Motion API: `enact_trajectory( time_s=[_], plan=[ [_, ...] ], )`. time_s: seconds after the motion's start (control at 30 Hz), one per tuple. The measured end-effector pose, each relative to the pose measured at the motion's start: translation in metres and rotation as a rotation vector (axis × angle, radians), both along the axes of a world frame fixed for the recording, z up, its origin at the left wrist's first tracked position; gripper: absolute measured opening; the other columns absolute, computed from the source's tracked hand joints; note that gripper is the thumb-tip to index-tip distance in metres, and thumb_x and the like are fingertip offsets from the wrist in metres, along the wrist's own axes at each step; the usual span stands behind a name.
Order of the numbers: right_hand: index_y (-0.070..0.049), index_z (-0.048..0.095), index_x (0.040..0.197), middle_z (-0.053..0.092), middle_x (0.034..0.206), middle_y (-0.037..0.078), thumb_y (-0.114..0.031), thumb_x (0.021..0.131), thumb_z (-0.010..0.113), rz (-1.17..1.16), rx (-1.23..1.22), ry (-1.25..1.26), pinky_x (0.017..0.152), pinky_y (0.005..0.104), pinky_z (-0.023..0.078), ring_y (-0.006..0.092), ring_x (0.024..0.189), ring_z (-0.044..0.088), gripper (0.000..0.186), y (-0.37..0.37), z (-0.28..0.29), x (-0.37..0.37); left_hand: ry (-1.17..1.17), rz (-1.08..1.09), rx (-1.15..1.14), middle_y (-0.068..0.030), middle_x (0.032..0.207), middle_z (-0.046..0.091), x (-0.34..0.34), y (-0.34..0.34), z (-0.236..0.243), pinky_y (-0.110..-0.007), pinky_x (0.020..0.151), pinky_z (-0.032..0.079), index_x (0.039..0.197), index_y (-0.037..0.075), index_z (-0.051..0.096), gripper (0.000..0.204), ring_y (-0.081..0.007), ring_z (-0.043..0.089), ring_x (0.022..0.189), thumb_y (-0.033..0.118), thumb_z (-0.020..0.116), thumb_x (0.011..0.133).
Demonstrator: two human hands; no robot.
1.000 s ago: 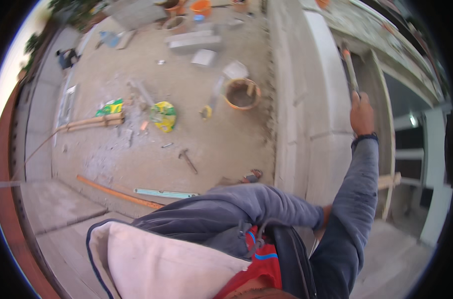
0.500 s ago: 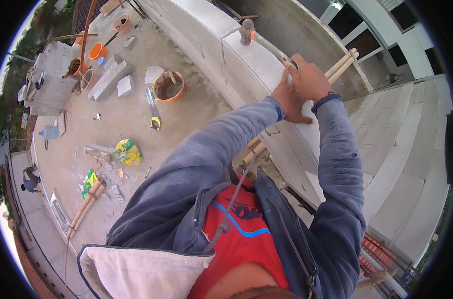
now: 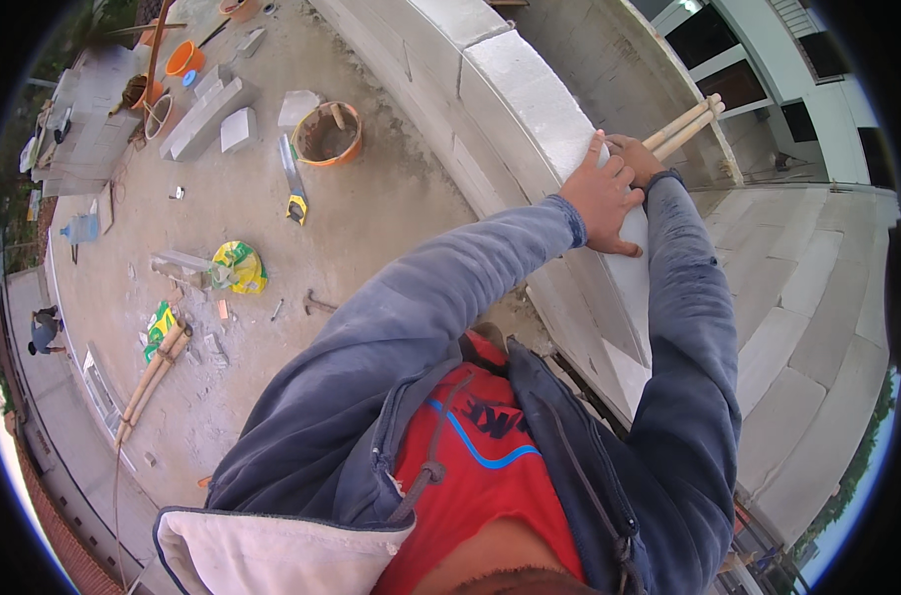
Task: The person places white rectangular tiles onto a wall, applies mortar from a bucket using a trowel, and taps tiles with a hammer to set them. The person measures tiles with a tape measure and cuts them with a hand saw before installation.
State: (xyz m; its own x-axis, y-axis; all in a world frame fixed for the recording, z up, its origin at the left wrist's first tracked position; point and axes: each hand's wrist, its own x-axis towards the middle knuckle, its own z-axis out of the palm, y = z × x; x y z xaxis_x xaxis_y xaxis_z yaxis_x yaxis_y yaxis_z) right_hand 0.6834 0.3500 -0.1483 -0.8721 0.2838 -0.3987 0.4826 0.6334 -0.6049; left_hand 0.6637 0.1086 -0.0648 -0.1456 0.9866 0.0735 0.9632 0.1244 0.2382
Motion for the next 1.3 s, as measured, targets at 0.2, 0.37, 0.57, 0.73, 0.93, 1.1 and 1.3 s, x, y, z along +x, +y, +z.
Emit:
enact_trajectory(
  time_s=[0.2,0.37,0.57,0.73,0.93,1.1,1.3],
  plan=[
    [-0.001,0.066,0.143,0.074,0.130,0.023,-0.036,0.108,0.058,-0.124,-0.042,-0.092,0.104,0.0410,0.053,0.0349,0.119,0.071,0.049,-0.014,-0.006,-0.015,-0.051,-0.052,-0.010,-0.0167,0.134,0.063,-0.009,-0.004,0.006,-0.079,0.125,0.005,0.134,0.011,0.069,0.084,-0.0367,0.049,0.141,0.082,0.054,0.092],
    [-0.002,0.064,0.145,0.072,0.134,0.025,-0.032,0.109,0.058,-0.088,-0.007,-0.009,0.106,0.0420,0.052,0.0397,0.125,0.069,0.047,-0.030,0.023,-0.027,-0.067,-0.058,0.126,-0.0146,0.126,0.063,-0.016,-0.003,-0.006,-0.081,0.124,0.004,0.130,0.009,0.069,0.080,-0.0353,0.051,0.135,0.078,0.059,0.091],
    [-0.009,0.062,0.149,0.068,0.141,0.024,-0.020,0.111,0.059,-0.118,0.265,0.484,0.102,0.0447,0.054,0.0448,0.122,0.069,0.040,-0.056,0.135,-0.032,-0.156,-0.161,0.003,-0.0131,0.125,0.061,-0.034,0.006,-0.004,-0.083,0.123,0.002,0.131,0.009,0.069,0.075,-0.0337,0.049,0.136,0.072,0.064,0.091],
    [-0.014,0.056,0.157,0.073,0.122,0.017,-0.012,0.106,0.066,0.066,0.406,0.829,0.086,0.0404,0.059,0.0379,0.101,0.074,0.052,-0.071,0.166,-0.039,-0.203,-0.185,-0.086,-0.0142,0.140,0.058,-0.036,0.011,-0.005,-0.082,0.124,-0.002,0.137,0.010,0.065,0.076,-0.0345,0.041,0.148,0.071,0.064,0.093],
    [-0.036,0.047,0.164,0.058,0.089,0.007,-0.015,0.097,0.071,0.328,0.566,0.356,0.059,0.0419,0.054,0.0292,0.068,0.063,0.074,-0.082,0.139,-0.015,-0.233,-0.200,-0.056,-0.0168,0.166,0.045,-0.031,0.007,-0.017,-0.079,0.124,-0.008,0.160,0.013,0.050,0.090,-0.0365,0.023,0.163,0.073,0.060,0.094],
    [-0.042,0.045,0.164,0.056,0.087,0.008,-0.015,0.094,0.070,0.272,0.587,0.395,0.056,0.0434,0.053,0.0303,0.066,0.063,0.079,-0.096,0.142,-0.003,-0.201,-0.184,-0.090,-0.0183,0.169,0.043,-0.033,0.004,-0.010,-0.080,0.124,0.001,0.162,0.014,0.047,0.091,-0.0397,0.026,0.163,0.074,0.059,0.095],
    [-0.034,0.057,0.155,0.065,0.095,0.010,-0.017,0.101,0.065,0.070,0.571,0.360,0.067,0.0447,0.058,0.0327,0.080,0.069,0.057,-0.100,0.174,0.033,-0.074,-0.196,-0.032,-0.0168,0.169,0.041,-0.027,0.013,-0.015,-0.080,0.123,0.002,0.164,0.015,0.043,0.094,-0.0363,0.023,0.163,0.077,0.055,0.095]
  ],
)
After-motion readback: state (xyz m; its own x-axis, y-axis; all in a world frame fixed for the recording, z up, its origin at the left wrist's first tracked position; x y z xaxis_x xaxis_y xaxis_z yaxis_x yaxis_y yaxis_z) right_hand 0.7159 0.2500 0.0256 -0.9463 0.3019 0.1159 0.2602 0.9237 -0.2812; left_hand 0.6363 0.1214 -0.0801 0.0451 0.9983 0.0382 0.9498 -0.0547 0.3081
